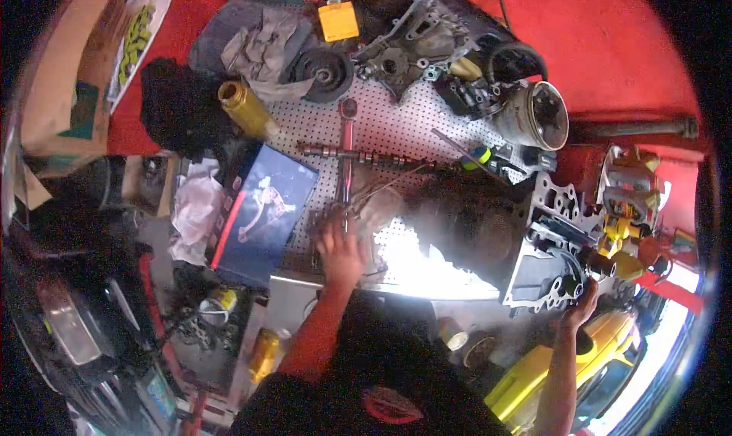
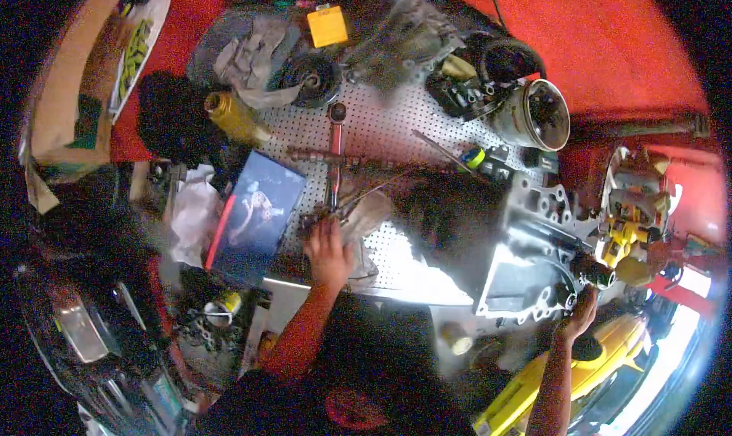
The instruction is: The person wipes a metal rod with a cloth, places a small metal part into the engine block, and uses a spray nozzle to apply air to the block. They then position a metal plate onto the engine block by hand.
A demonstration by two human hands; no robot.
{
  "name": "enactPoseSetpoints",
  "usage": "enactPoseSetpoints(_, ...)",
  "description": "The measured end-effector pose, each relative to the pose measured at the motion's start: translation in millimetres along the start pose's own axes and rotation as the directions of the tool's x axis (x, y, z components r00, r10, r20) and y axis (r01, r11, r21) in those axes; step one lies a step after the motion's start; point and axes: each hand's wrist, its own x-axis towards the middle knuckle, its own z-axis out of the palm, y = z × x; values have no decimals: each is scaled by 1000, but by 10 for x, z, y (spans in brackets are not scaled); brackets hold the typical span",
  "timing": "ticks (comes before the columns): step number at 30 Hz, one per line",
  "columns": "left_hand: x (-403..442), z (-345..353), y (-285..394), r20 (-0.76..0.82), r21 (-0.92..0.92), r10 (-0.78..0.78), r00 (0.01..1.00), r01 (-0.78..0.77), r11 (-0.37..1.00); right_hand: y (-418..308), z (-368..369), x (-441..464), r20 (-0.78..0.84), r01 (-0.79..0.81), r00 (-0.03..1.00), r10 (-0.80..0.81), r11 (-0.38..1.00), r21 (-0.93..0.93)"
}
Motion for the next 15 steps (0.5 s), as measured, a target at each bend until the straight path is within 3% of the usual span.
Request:
enactPoseSetpoints(2, -243, -81, -148, 96, 46, -88, 991, 84, 995, -95, -36, 48, 49, -80, 995, 84, 994, -72)
enactPoseSetpoints(4, -336, -135, -337, 62, 14, -138, 988, 137, 990, 294, -277, 139, 106, -8, 994, 12, 999, -33)
enactPoseSetpoints(8, -423, 27, -768, -34, -94, -177, 984, 173, 980, 248, -325, 192, 130, 24, 991, -16, 997, -66)
enactPoseSetpoints(9, -465, 88, -834, 38, -35, -189, 981, 191, 981, 216, -319, 181, 126, 38, 992, -29, 997, -69)
enactPoseSetpoints(11, -476, 135, -861, 10, -6, -169, 985, 170, 986, 211, -319, 188, 110, 109, 988, -105, 994, -29)
enactPoseSetpoints(13, -507, 215, -876, -21, 29, -178, 984, 178, 984, 250, -347, 278, 8, -24, 1000, 23, 989, 143)
enactPoseSetpoints(15, -513, 215, -880, -49, 18, -178, 983, 179, 984, 300, -483, 360, 187, 346, 929, -319, 929, -130)
